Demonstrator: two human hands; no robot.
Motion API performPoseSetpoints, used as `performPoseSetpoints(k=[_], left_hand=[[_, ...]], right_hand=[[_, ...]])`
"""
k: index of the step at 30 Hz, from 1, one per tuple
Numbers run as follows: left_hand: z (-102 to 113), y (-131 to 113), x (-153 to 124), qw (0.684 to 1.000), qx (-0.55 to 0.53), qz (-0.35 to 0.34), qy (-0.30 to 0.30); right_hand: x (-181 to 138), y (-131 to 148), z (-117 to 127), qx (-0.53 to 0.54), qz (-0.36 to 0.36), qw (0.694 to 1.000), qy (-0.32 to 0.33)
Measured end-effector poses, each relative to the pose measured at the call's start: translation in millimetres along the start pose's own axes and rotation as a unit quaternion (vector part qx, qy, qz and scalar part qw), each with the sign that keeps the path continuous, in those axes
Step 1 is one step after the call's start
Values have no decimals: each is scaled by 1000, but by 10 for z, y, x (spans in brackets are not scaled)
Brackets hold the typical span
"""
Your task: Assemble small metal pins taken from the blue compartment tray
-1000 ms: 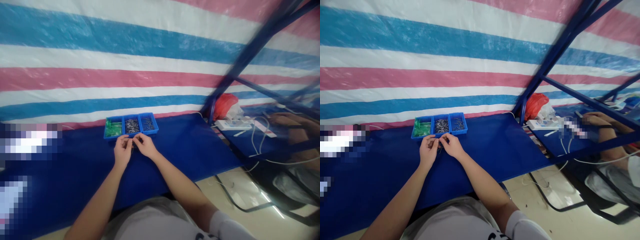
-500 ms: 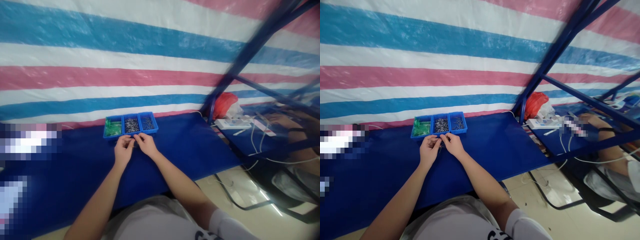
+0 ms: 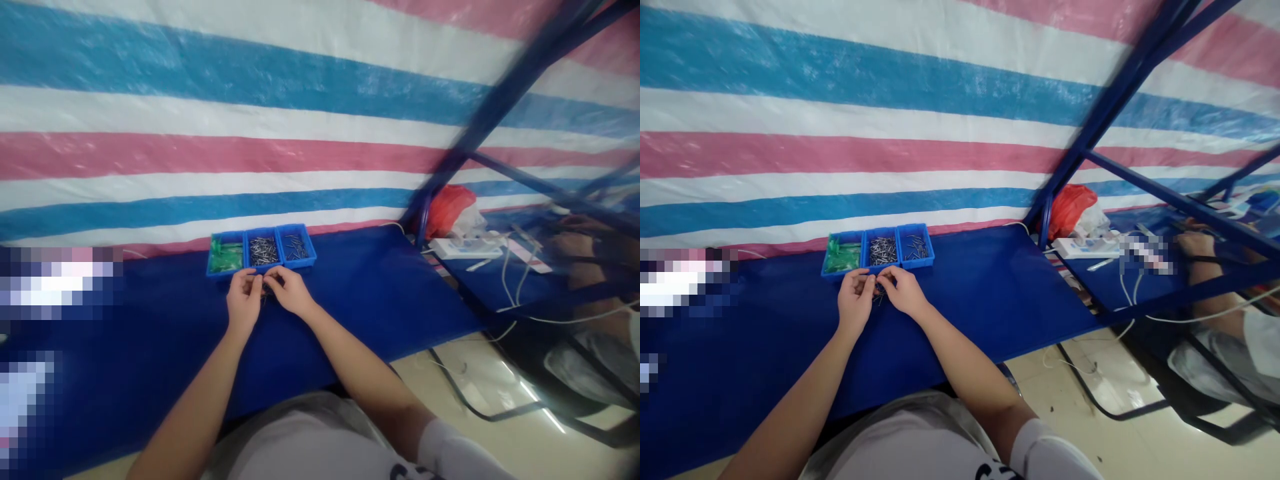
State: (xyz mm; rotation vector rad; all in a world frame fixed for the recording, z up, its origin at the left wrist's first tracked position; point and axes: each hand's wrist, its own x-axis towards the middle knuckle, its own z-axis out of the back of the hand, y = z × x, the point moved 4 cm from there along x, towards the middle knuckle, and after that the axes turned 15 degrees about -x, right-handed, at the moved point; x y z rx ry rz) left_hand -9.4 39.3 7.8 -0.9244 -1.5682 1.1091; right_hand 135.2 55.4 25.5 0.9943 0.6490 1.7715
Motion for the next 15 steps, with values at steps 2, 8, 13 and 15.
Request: performPoseSetpoints(k=[2,8,13,15], left_hand=[[-11,14,-3,1000,-29,4,5],[-41,12,-12,998,-53,-7,17],[-54,-15,-19,999,-24,-15,22],[-37,-14,-15,1000,-6,-20,12]], right_hand=[[2,-9,9,-12,-8,1000,-2],[-1,-37,23,-43,-29,999,-5],[-1,-54,30,-41,-50,998,-15],[3,-44,32,-26,-45,998,-22]])
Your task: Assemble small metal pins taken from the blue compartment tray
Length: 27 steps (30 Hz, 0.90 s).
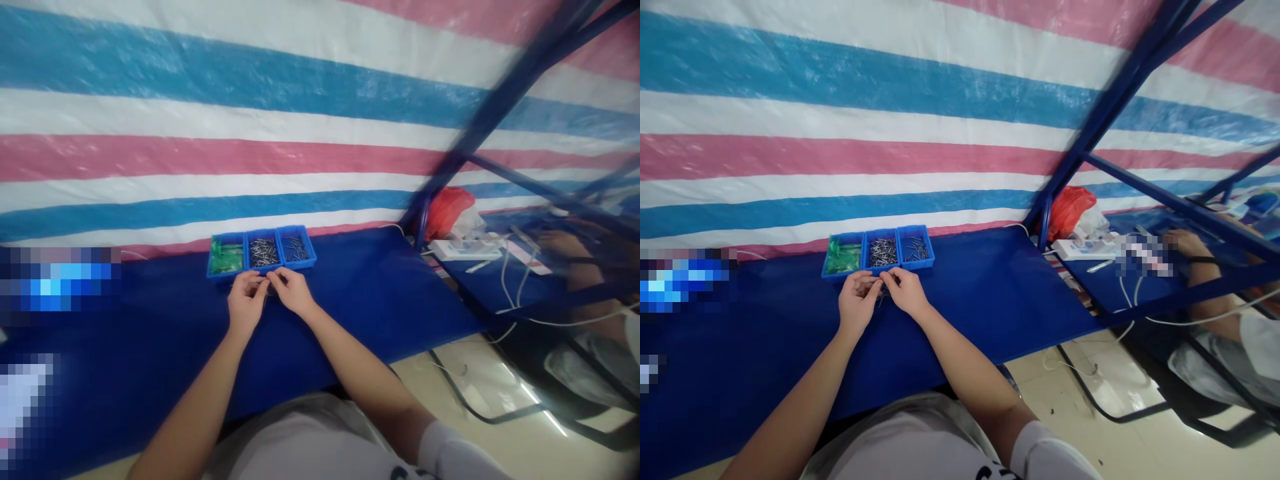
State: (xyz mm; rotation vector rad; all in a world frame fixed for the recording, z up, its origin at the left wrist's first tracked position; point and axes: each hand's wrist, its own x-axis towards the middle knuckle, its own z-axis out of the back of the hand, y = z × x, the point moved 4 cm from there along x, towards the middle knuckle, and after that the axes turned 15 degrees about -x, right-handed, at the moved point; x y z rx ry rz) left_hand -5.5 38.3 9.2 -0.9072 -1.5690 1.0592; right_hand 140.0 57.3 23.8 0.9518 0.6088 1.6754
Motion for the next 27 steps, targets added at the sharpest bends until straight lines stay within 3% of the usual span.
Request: performPoseSetpoints(k=[5,10,18,27], left_hand=[[51,1,17,999,40,-19,-22],[61,10,18,999,14,-8,-31],[29,16,7,999,-41,5,-3],[7,52,-6,1000,-4,-10,20]], right_hand=[[2,59,13,18,62,998,-20],[2,88,24,-3,118,992,-44],[9,5,-39,77,41,996,-20],[39,-72,-81,180,-32,983,-9]])
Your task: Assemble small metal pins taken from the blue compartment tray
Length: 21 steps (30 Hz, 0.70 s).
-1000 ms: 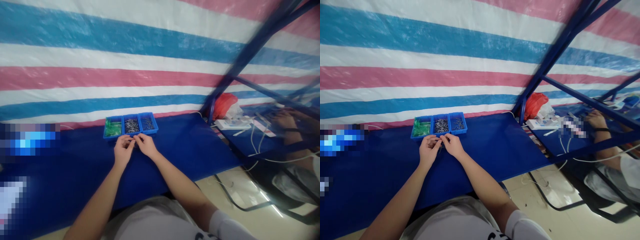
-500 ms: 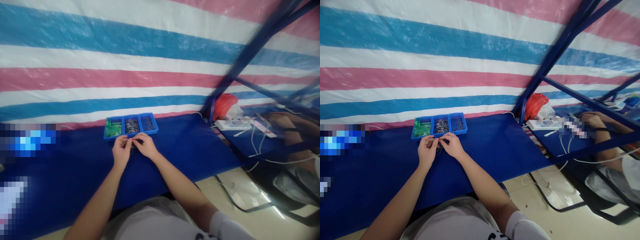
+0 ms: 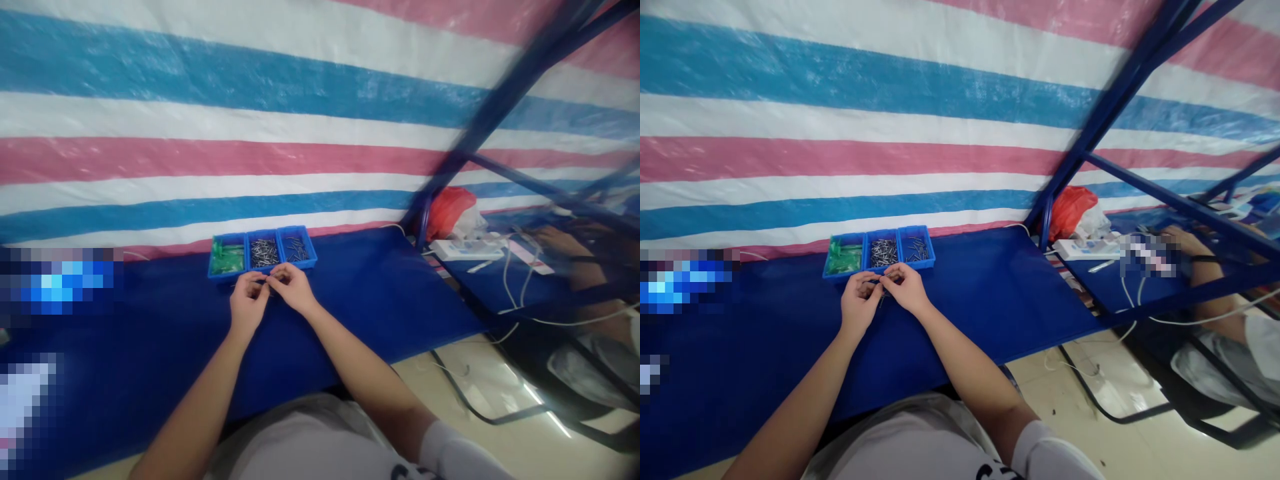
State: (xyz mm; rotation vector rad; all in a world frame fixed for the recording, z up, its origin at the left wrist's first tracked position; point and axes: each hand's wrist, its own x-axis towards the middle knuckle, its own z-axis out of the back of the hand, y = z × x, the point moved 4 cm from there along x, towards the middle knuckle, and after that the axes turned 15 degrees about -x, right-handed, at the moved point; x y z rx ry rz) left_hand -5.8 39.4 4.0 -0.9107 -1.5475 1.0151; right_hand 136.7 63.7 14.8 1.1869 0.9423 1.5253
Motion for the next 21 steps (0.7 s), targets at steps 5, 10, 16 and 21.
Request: performPoseSetpoints(k=[5,10,16,21], left_hand=[[-6,-32,-2,1000,4,-6,-7],[-18,-60,2,1000,8,-5,-4],[-10,-66,3,1000,10,-12,-6],[8,-20,7,1000,6,0,-17]], right_hand=[[1,9,12,19,2,1000,6],[6,33,32,4,-2,1000,8],[10,1,18,20,-18,999,19],[7,6,8,29,-18,999,29]])
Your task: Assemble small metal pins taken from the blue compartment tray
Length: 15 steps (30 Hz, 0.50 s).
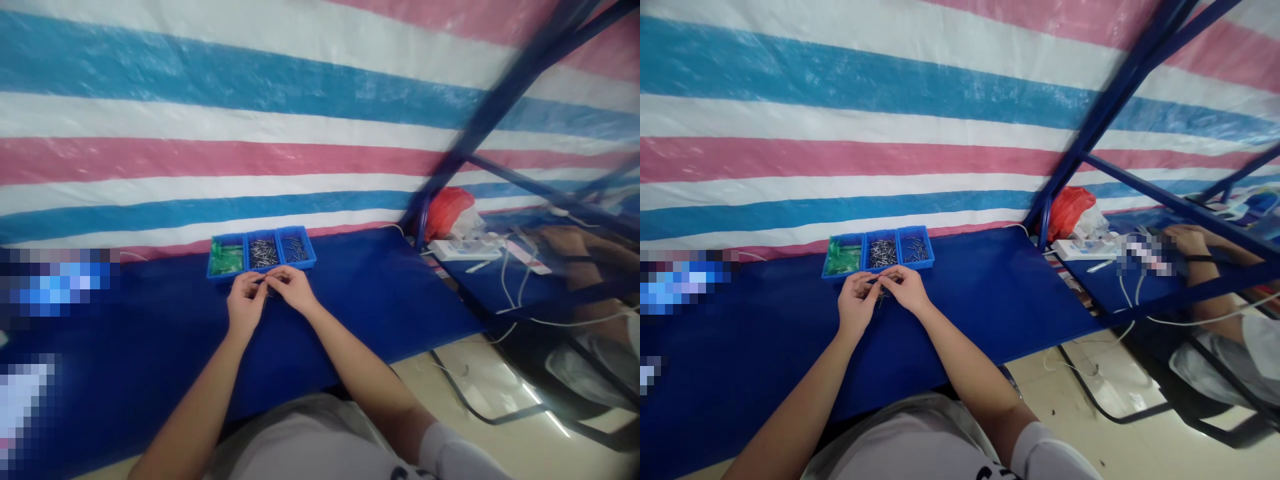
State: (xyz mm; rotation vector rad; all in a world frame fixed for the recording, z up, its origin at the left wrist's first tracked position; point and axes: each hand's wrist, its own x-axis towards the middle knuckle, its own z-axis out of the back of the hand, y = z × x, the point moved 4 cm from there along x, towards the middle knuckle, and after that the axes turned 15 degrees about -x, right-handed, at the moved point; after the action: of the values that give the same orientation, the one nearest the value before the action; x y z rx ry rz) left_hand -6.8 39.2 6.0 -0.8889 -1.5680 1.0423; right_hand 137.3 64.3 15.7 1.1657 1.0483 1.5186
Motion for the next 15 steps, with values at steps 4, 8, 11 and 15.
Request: performPoseSetpoints(k=[4,8,11,15], left_hand=[[19,-3,4,1000,6,-5,-13],[47,-4,13,999,11,-10,-31],[52,5,16,999,11,0,-33],[35,-9,8,1000,7,8,-20]], right_hand=[[-2,1,-4,-18,2,1000,6],[-4,-26,-15,-35,6,999,16],[-8,-41,-18,-53,11,998,16],[-18,-23,-4,-87,16,996,9]])
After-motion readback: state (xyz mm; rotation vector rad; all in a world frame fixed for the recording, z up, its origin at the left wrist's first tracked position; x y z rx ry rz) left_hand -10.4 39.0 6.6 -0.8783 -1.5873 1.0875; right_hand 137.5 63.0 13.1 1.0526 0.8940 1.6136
